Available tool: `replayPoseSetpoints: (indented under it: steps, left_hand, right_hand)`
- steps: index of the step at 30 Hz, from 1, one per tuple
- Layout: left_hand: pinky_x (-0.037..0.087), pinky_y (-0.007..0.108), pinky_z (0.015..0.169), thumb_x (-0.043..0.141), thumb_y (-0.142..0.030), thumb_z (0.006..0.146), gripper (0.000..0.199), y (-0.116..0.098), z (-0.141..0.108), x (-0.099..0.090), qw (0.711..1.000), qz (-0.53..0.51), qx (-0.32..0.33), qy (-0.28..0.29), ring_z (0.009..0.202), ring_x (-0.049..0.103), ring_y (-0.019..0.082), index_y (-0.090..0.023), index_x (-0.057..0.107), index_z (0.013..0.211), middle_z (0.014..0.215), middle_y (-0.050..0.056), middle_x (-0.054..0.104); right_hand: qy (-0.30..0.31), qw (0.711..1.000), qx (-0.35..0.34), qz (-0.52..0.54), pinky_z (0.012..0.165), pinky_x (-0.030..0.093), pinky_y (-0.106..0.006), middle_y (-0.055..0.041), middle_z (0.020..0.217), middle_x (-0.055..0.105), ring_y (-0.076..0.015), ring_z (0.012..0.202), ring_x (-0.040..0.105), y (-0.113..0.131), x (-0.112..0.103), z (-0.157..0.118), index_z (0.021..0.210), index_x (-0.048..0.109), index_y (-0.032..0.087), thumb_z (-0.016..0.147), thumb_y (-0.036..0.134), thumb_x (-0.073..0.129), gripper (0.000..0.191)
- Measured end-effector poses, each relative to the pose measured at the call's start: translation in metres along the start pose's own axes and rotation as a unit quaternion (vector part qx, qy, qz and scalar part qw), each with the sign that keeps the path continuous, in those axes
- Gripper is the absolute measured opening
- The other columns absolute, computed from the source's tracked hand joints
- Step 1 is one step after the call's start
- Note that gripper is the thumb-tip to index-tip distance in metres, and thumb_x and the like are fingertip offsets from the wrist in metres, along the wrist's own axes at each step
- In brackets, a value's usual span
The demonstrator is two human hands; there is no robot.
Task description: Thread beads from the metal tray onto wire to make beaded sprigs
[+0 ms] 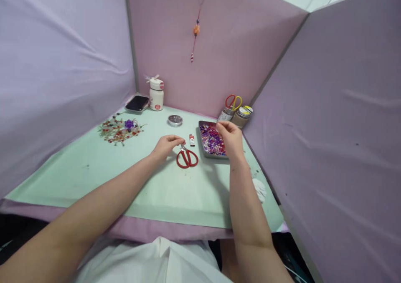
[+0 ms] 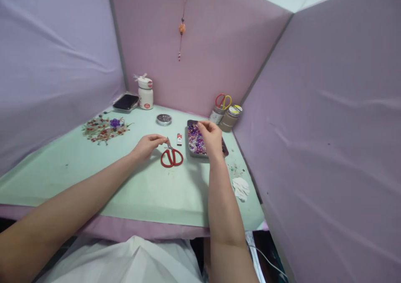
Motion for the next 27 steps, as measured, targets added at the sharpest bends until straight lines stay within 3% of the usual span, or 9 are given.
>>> replayPoseSetpoints:
  steps: [2,5,9,12,19,27]
  left_hand:
    - [0.043,0.034,0.084,0.072,-0.036,0.065,0.020,-0.001,0.001,-0.003,1.000,0.003,-0.001,-0.010,0.086,0.060,0.022,-0.017,0.073,0.072,0.083,0.009,0.072]
    - [0.043,0.035,0.088,0.075,-0.038,0.063,0.023,0.001,0.002,-0.004,1.000,-0.012,-0.013,-0.016,0.089,0.062,0.023,-0.017,0.073,0.073,0.084,0.010,0.072]
    - [0.046,0.036,0.091,0.081,-0.038,0.058,0.028,0.009,0.004,0.001,0.995,-0.094,-0.044,0.005,0.088,0.064,0.022,-0.016,0.071,0.073,0.081,0.009,0.071]
    - [0.047,0.036,0.091,0.082,-0.037,0.056,0.030,0.012,0.006,0.000,0.992,-0.113,-0.052,0.001,0.087,0.065,0.022,-0.015,0.070,0.073,0.081,0.009,0.071]
    - [0.048,0.035,0.090,0.080,-0.039,0.058,0.030,0.016,0.007,-0.001,0.993,-0.101,-0.062,0.003,0.089,0.065,0.022,-0.017,0.071,0.075,0.082,0.010,0.071]
    - [0.048,0.033,0.086,0.079,-0.040,0.059,0.029,0.016,0.004,-0.001,0.994,-0.075,-0.077,0.000,0.088,0.063,0.020,-0.017,0.071,0.076,0.084,0.009,0.071]
  right_hand:
    - [-0.004,0.997,-0.021,-0.067,0.066,0.043,-0.026,-0.0020,0.077,0.066,-0.0123,0.068,0.055,0.003,-0.020,0.018,0.084,0.067,0.015,0.070,0.037,0.065,0.026]
    - [0.027,0.985,0.001,-0.168,0.067,0.044,-0.027,-0.0028,0.073,0.067,-0.0144,0.068,0.057,-0.022,-0.029,0.035,0.077,0.067,0.014,0.068,0.030,0.062,0.019]
    - [0.101,0.961,0.010,-0.256,0.071,0.045,-0.027,-0.0032,0.077,0.070,-0.0153,0.071,0.060,-0.065,-0.010,0.036,0.074,0.069,0.016,0.071,0.023,0.059,0.012]
    - [0.154,0.937,-0.024,-0.312,0.076,0.045,-0.026,-0.0030,0.083,0.072,-0.0155,0.077,0.062,-0.081,0.009,0.029,0.076,0.070,0.018,0.074,0.018,0.058,0.012]
    - [0.190,0.882,-0.010,-0.431,0.081,0.043,-0.028,-0.0010,0.090,0.074,-0.0176,0.087,0.064,-0.099,0.015,0.022,0.084,0.073,0.024,0.078,0.018,0.058,0.017]
    - [0.238,0.837,0.003,-0.492,0.092,0.036,-0.034,-0.0019,0.103,0.072,-0.0206,0.101,0.061,-0.101,0.023,0.015,0.095,0.071,0.027,0.083,0.016,0.052,0.026]
Point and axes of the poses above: each hand's wrist, its own z-axis towards the middle knuckle, its own x-axis out of the palm, y = z × x, the point moved 8 cm from there along z, towards the middle knuckle
